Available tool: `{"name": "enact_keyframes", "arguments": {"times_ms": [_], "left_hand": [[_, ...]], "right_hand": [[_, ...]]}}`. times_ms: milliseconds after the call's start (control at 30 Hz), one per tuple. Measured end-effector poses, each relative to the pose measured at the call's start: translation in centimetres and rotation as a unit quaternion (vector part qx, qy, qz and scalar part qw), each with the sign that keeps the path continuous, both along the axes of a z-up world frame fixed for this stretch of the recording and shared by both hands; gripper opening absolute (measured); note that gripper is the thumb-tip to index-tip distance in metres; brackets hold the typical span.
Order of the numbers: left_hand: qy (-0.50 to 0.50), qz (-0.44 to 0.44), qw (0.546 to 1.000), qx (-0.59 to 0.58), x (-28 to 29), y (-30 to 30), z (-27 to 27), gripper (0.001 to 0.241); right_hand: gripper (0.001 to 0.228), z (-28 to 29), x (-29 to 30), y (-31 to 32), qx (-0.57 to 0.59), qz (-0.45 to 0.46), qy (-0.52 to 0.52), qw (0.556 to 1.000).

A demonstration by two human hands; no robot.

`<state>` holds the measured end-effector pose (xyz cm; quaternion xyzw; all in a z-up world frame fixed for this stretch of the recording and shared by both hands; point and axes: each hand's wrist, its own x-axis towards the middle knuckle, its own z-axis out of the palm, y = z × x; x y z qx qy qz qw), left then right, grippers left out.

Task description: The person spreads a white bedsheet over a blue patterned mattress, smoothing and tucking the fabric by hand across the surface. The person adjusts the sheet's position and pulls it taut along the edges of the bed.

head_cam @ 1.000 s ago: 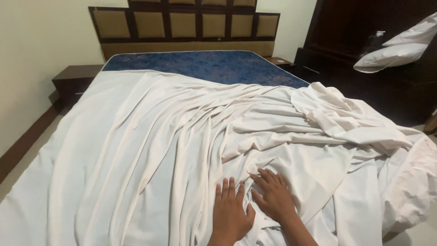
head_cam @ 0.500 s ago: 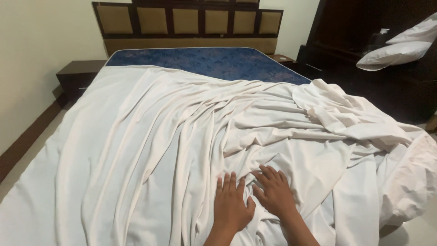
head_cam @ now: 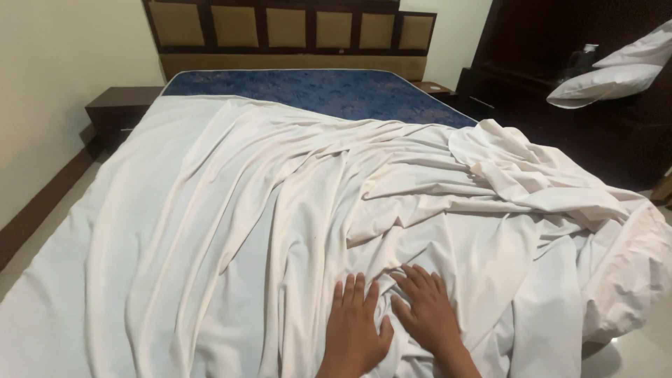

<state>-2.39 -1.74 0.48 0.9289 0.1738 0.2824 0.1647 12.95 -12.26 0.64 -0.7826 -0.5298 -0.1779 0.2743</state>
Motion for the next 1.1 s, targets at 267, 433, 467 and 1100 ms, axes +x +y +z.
{"name": "enact_keyframes", "arguments": {"times_ms": [267,433,467,1100], "left_hand": [[0.102,0.004,0.991,-0.090,0.9,0.1,3.4,0.079],[0.036,-0.019,0.999,0.001,2.4,1.0,2.3,0.072],[0.044,-0.033,0.998,-0.004,3.0,1.5,0.8,0.069],[0.003,-0.062,0.998,-0.023,1.5,0.2,1.1,0.065]], "right_hand": [[0.043,4.1,1.0,0.3,-0.106,-0.022,0.107,0.988],[0.044,3.3,2.3,1.0,-0.043,-0.005,0.062,0.997],[0.044,2.0,3.0,1.3,-0.007,0.016,0.025,1.000],[0.050,-0.7,3.2,0.4,-0.012,0.027,0.004,1.000]]}}
